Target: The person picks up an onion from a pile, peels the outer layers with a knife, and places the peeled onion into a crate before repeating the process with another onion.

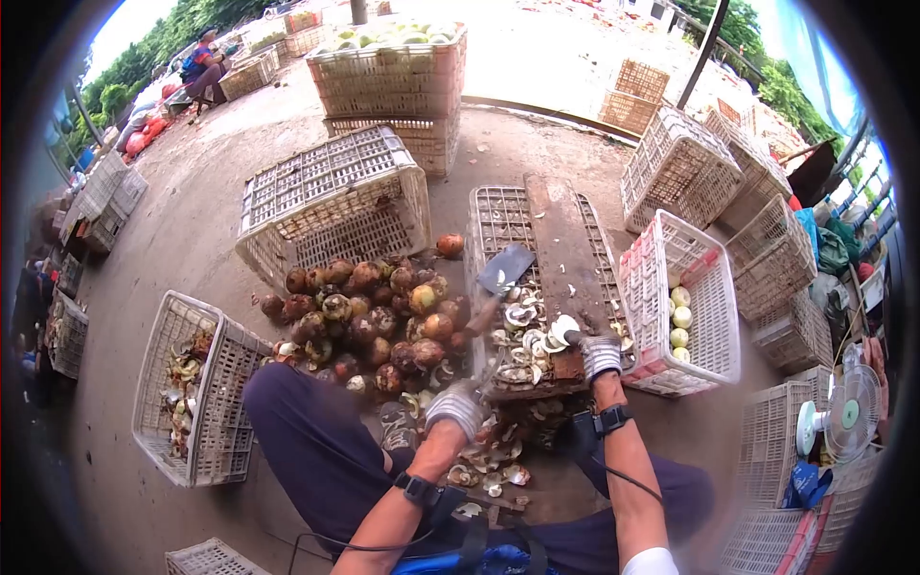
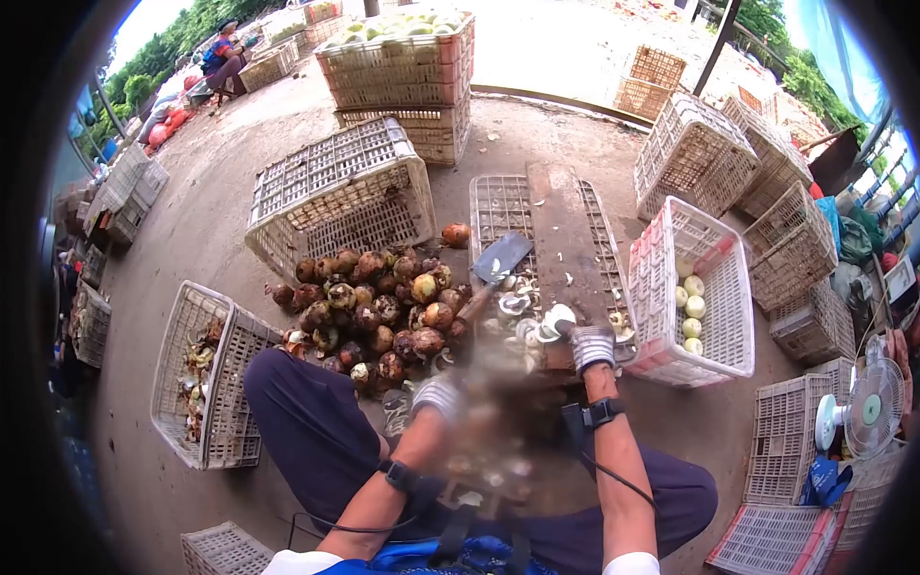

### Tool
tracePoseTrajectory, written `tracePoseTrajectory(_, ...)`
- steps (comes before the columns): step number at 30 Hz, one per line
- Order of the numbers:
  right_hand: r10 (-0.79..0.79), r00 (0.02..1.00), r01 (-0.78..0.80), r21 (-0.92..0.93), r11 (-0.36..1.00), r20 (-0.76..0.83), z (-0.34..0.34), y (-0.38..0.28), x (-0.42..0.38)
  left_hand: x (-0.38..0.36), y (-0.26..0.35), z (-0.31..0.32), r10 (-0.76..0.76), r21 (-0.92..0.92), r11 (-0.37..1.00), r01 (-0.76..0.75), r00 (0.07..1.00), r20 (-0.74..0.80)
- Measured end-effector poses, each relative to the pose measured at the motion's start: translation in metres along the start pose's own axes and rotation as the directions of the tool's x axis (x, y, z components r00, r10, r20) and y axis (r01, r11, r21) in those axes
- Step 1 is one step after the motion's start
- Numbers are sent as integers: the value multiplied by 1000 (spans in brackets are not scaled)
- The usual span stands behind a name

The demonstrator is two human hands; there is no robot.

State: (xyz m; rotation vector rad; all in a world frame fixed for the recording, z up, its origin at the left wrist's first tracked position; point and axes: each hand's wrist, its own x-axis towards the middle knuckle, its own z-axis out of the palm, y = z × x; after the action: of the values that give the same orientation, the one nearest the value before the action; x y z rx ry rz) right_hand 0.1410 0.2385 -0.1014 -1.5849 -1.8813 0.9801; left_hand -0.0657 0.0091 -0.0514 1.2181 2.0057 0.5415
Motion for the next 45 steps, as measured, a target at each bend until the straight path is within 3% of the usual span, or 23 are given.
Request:
tracePoseTrajectory(2, 49, 997, -25, -322, 946, 65, 9, -17, 3, 29, -61, 52, 77, 28, 997, -77, 997, 11)
tracePoseTrajectory(4, -48, 999, 53, -394, 918, 23, 18, -16, -3, 60, -119, 104, 149, 33, 988, -149, 989, 10)
tracePoseTrajectory(8, -122, 976, 160, -212, 964, 179, 24, -14, -48, 54, -124, 108, 252, 91, 966, -241, 957, -147)
tracePoseTrajectory(12, 78, 950, -120, 123, 985, 303, 29, -29, -99, 52, -98, 99, 240, 150, 964, -219, 960, -143)
tracePoseTrajectory(14, 57, 967, -94, 143, 985, 248, 31, -26, -110, 19, -39, 41, 71, 120, 990, -71, 997, 7)
tracePoseTrajectory(15, 59, 977, -84, 116, 990, 206, 28, -23, -115, 20, -41, 51, 103, 220, 971, -99, 995, -10)
tracePoseTrajectory(16, 62, 985, -77, 90, 993, 164, 27, -23, -119, 9, -31, 38, 98, 126, 989, -82, 988, -123)
tracePoseTrajectory(18, 139, 984, -175, 412, 894, 114, 29, -23, -128, 16, -30, 43, -50, 167, 985, 36, 996, 78)
tracePoseTrajectory(22, 283, 959, -245, 542, 804, 13, 35, 0, -114, 5, -14, 21, -49, 110, 993, 50, 999, -12)
tracePoseTrajectory(23, 328, 942, -315, 540, 780, 75, 20, -35, -121, 2, -4, 11, -9, 102, 995, 13, 999, -36)
tracePoseTrajectory(24, 304, 952, -290, 395, 871, 30, 0, -85, -135, 13, 2, 16, -18, 120, 992, 26, 997, -70)
tracePoseTrajectory(26, 223, 972, -152, 520, 840, -76, 10, -46, -110, 28, 26, 11, -38, 142, 988, 59, 989, -143)
tracePoseTrajectory(29, 367, 930, -227, 796, 561, 6, 15, -18, -78, 72, 48, 11, 28, 252, 968, 17, 985, -171)
tracePoseTrajectory(31, 432, 900, -308, 777, 548, 52, 10, -17, -68, 77, 97, -14, -199, 252, 948, 195, 980, -11)
tracePoseTrajectory(32, 459, 884, -358, 763, 539, 91, 13, -15, -62, 99, 98, 0, -190, 375, 909, 183, 982, -18)
tracePoseTrajectory(33, 432, 895, -346, 784, 515, 111, 23, 6, -49, 126, 79, 30, -92, 230, 965, 129, 982, -165)
tracePoseTrajectory(36, 510, 849, -411, 777, 477, 136, 28, -5, -40, 120, 93, 24, -110, 81, 989, 123, 983, -148)
tracePoseTrajectory(38, 474, 877, -338, 808, 482, 84, 31, -22, -38, 132, 67, 45, 100, 211, 976, -61, 978, -181)
tracePoseTrajectory(39, 460, 884, -322, 825, 465, 86, 35, -21, -35, 115, 79, 32, 102, 233, 971, -58, 978, -183)
tracePoseTrajectory(40, 445, 891, -305, 840, 449, 85, 37, -20, -33, 113, 76, 29, 21, 358, 934, -8, 999, -33)
tracePoseTrajectory(42, 485, 871, -314, 845, 433, 75, 36, -28, -35, 97, 46, 33, 342, 389, 898, -208, 885, -316)
tracePoseTrajectory(43, 488, 869, -318, 847, 427, 80, 37, -25, -34, 103, 23, 35, 392, 376, 891, -255, 851, -349)
tracePoseTrajectory(45, 520, 846, -366, 833, 415, 113, 41, -9, -29, 62, 27, -7, 204, 334, 938, -92, 925, -320)
